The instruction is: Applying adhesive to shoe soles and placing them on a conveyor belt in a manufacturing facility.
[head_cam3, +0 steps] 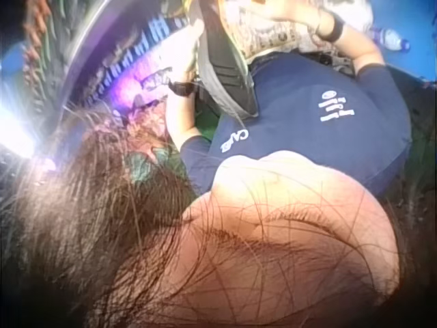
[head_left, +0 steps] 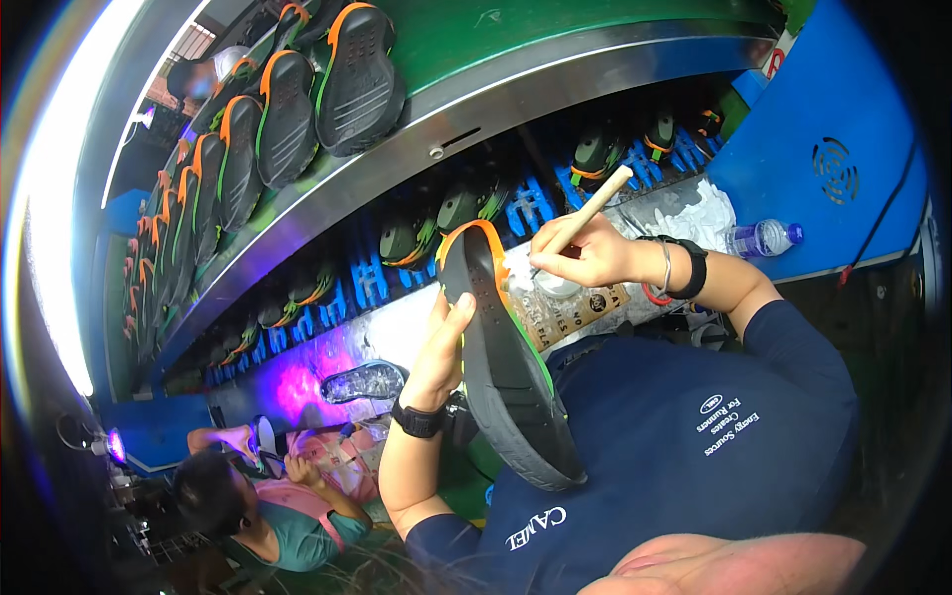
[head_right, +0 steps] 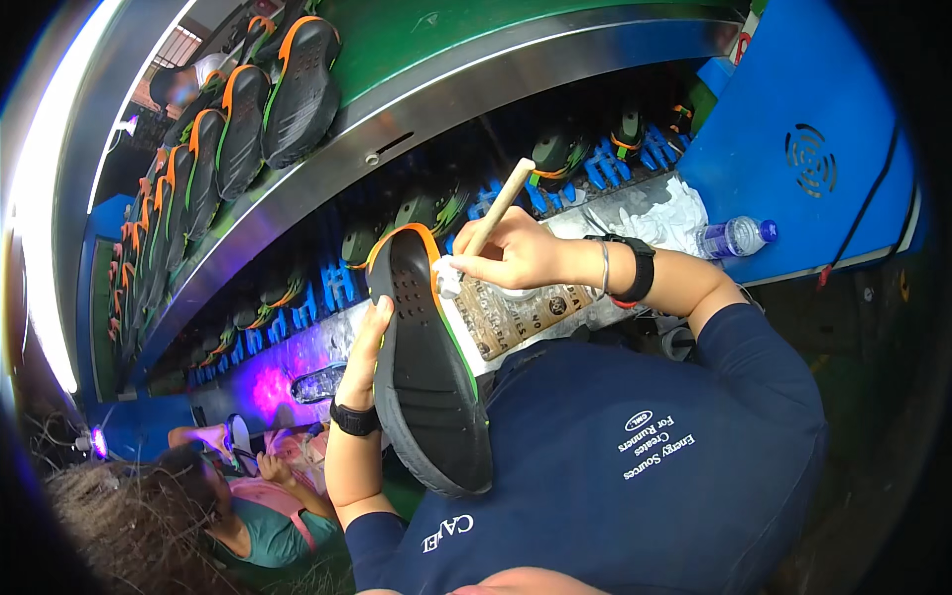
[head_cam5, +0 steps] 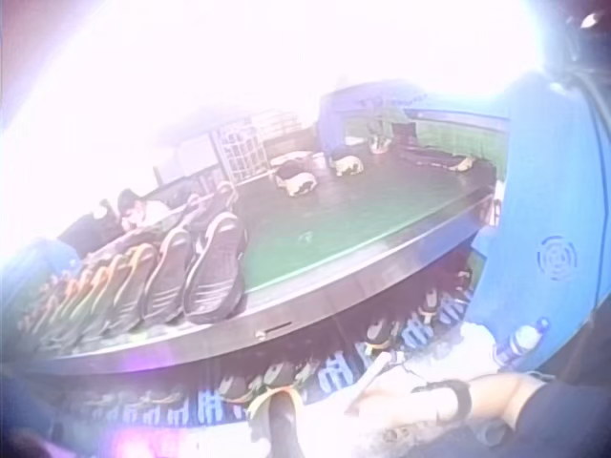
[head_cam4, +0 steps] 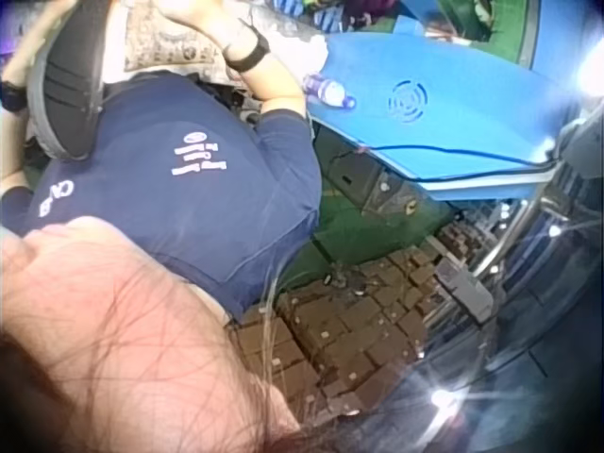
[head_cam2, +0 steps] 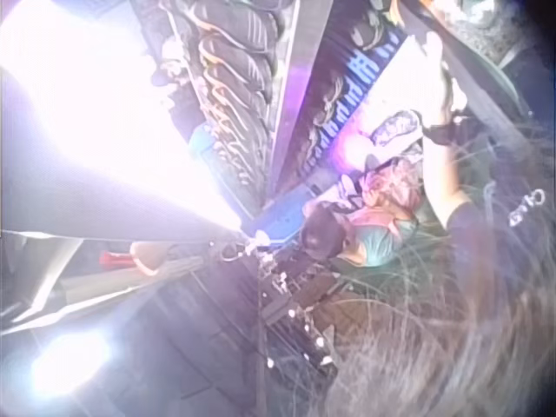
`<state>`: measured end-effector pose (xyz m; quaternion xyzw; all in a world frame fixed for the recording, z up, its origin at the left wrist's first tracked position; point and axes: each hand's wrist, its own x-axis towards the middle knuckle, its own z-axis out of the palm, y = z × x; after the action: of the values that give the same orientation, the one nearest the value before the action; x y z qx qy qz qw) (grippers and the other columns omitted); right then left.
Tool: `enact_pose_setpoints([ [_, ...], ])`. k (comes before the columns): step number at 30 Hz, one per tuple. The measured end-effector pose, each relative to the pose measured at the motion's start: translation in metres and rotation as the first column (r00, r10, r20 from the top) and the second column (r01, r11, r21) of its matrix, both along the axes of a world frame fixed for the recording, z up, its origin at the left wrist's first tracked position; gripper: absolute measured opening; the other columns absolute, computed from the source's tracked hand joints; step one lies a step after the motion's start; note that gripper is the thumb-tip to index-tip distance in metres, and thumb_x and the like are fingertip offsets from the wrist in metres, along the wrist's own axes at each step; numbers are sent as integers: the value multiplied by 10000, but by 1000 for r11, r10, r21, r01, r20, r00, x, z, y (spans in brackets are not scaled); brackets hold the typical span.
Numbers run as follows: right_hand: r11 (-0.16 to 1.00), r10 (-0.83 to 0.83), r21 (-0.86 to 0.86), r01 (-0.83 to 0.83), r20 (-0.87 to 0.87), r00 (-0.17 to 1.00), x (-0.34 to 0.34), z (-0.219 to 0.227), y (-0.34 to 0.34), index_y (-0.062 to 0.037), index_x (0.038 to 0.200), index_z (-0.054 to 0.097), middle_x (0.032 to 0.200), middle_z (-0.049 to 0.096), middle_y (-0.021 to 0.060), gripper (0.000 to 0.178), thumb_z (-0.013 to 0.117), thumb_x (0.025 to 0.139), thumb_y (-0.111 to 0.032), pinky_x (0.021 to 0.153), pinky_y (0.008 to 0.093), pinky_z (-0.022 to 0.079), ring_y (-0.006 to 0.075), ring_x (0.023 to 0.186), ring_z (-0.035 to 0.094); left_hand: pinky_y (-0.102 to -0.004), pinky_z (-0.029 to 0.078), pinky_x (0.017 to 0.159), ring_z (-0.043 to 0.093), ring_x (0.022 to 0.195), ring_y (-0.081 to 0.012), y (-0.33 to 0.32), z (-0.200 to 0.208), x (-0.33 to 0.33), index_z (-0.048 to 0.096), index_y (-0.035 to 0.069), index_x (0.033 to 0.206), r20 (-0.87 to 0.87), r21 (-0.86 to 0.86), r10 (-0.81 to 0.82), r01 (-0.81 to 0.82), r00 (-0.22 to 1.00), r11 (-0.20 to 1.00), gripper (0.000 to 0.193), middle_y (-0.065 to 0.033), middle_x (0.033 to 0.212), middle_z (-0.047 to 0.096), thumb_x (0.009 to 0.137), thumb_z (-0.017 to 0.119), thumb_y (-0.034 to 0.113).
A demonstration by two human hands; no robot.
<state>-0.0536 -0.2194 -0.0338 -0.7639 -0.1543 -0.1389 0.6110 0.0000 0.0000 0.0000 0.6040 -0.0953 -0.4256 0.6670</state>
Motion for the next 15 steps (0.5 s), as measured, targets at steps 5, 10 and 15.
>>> enact_pose_setpoints([
  [5,965,-205,180,188,82,975,13,-5,2,-10,741,567,608,532,-1,79,585,764,-84,464,187,352,28,532,455,-323,286,928,369,1093,-179,5,5,-1,274,27,1250,-20,-23,0,0,1000,1000,584,-90,1180,403,803,533,298],
  [10,986,-131,104,128,20,991,8,-3,3,-11,737,569,619,538,-4,73,584,765,-77,487,194,368,33,557,469,-323,273,936,362,1097,-178,2,5,2,271,22,1250,0,14,15,-15,1000,1000,580,-93,1179,403,802,534,280],
  [15,962,-178,215,166,39,983,10,0,3,-5,730,569,638,549,6,80,578,771,-73,507,192,387,39,576,488,-325,268,940,355,1104,-178,-1,6,1,262,23,1254,34,-3,11,-11,999,1000,588,-97,1184,397,798,539,272],
])
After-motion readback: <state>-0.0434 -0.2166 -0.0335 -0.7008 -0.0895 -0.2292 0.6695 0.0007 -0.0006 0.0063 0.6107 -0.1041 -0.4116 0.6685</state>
